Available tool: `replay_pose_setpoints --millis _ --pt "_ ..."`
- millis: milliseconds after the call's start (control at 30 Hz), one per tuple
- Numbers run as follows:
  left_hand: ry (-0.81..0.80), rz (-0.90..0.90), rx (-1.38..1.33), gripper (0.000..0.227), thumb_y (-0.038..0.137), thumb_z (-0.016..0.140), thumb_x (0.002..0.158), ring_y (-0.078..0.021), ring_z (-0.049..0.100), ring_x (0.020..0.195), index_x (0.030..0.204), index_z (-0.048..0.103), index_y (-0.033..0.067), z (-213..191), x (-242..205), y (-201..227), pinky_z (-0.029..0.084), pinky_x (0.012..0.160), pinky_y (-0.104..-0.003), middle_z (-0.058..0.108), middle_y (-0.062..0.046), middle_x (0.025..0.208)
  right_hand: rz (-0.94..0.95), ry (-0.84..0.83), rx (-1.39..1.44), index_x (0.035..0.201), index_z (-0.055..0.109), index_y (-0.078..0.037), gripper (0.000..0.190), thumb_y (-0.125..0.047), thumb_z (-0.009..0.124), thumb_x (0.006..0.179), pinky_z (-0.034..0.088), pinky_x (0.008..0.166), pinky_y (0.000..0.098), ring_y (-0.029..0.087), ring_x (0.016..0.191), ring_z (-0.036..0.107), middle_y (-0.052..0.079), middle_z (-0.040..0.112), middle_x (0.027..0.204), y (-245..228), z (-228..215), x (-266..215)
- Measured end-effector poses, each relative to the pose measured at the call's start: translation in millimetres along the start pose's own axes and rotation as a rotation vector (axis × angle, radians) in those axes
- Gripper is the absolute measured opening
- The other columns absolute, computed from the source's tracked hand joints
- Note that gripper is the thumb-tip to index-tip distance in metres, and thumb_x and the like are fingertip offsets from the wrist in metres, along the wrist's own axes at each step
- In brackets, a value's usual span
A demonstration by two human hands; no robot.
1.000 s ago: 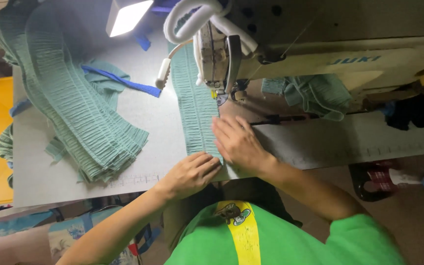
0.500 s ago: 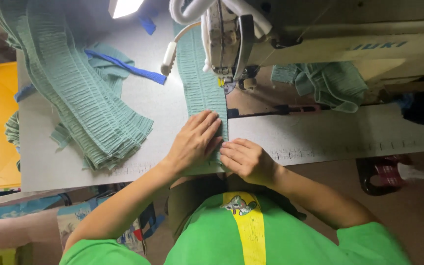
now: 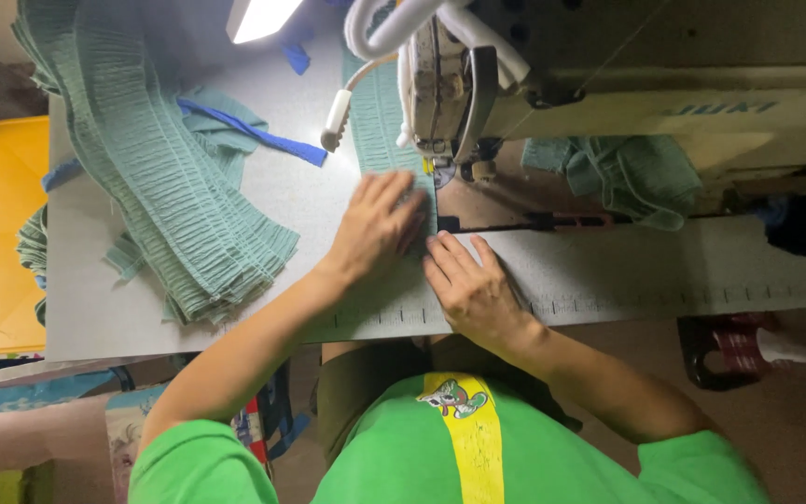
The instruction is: The person is using an industrial sewing machine to process ruffled fabric strips, aligning and feeding them through the machine one by one.
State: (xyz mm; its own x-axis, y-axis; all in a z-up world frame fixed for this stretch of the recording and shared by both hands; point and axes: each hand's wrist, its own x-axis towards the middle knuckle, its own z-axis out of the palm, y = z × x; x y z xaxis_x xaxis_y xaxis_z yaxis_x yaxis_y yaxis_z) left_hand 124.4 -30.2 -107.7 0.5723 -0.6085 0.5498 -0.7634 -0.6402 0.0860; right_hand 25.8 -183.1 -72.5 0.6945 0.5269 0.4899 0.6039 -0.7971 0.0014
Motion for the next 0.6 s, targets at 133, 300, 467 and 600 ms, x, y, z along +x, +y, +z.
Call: replay_pose_setpoints --millis 133,300,467,600 --pt "-0.017 0.123 -0.156 0.021 0.022 0.054 0.078 -0.0250 0.053 0.091 0.096 0.058 0.0109 23 -21 -2 0.042 0.078 -0.034 0.054 -0.008 0.096 0.022 -0.071 -0.066 0.096 0.055 -0.002 0.023 -0.003 0.045 0.076 0.038 0.084 0.0463 0.030 0.105 0.051 0.016 0.054 0.103 5 -2 8" --pt "-0.020 0.153 -0.092 0.017 0.016 0.045 0.085 -0.0214 0.051 0.090 0.098 0.055 0.0101 0 -10 -4 0.042 0.080 -0.028 0.052 -0.005 0.094 0.109 -0.147 -0.047 0.103 0.056 -0.005 0.029 0.001 0.040 0.078 0.041 0.074 0.0394 0.026 0.095 0.050 0.009 0.050 0.092 14 8 16" --pt "-0.003 0.171 -0.039 0.037 0.019 0.055 0.073 -0.0292 0.051 0.103 0.104 0.057 0.0013 13 -1 -14 0.039 0.091 -0.036 0.056 -0.016 0.102 0.196 -0.119 -0.203 0.108 0.054 -0.009 0.034 -0.006 0.043 0.076 0.041 0.058 0.0392 0.023 0.075 0.048 0.005 0.043 0.077 25 21 30" --pt "0.004 0.169 -0.045 0.033 0.019 0.050 0.077 -0.0277 0.051 0.103 0.103 0.057 -0.0008 8 14 -18 0.038 0.091 -0.033 0.057 -0.016 0.101 0.233 -0.110 -0.231 0.110 0.054 -0.010 0.035 -0.009 0.043 0.076 0.042 0.055 0.0381 0.022 0.073 0.050 0.005 0.046 0.077 27 30 39"
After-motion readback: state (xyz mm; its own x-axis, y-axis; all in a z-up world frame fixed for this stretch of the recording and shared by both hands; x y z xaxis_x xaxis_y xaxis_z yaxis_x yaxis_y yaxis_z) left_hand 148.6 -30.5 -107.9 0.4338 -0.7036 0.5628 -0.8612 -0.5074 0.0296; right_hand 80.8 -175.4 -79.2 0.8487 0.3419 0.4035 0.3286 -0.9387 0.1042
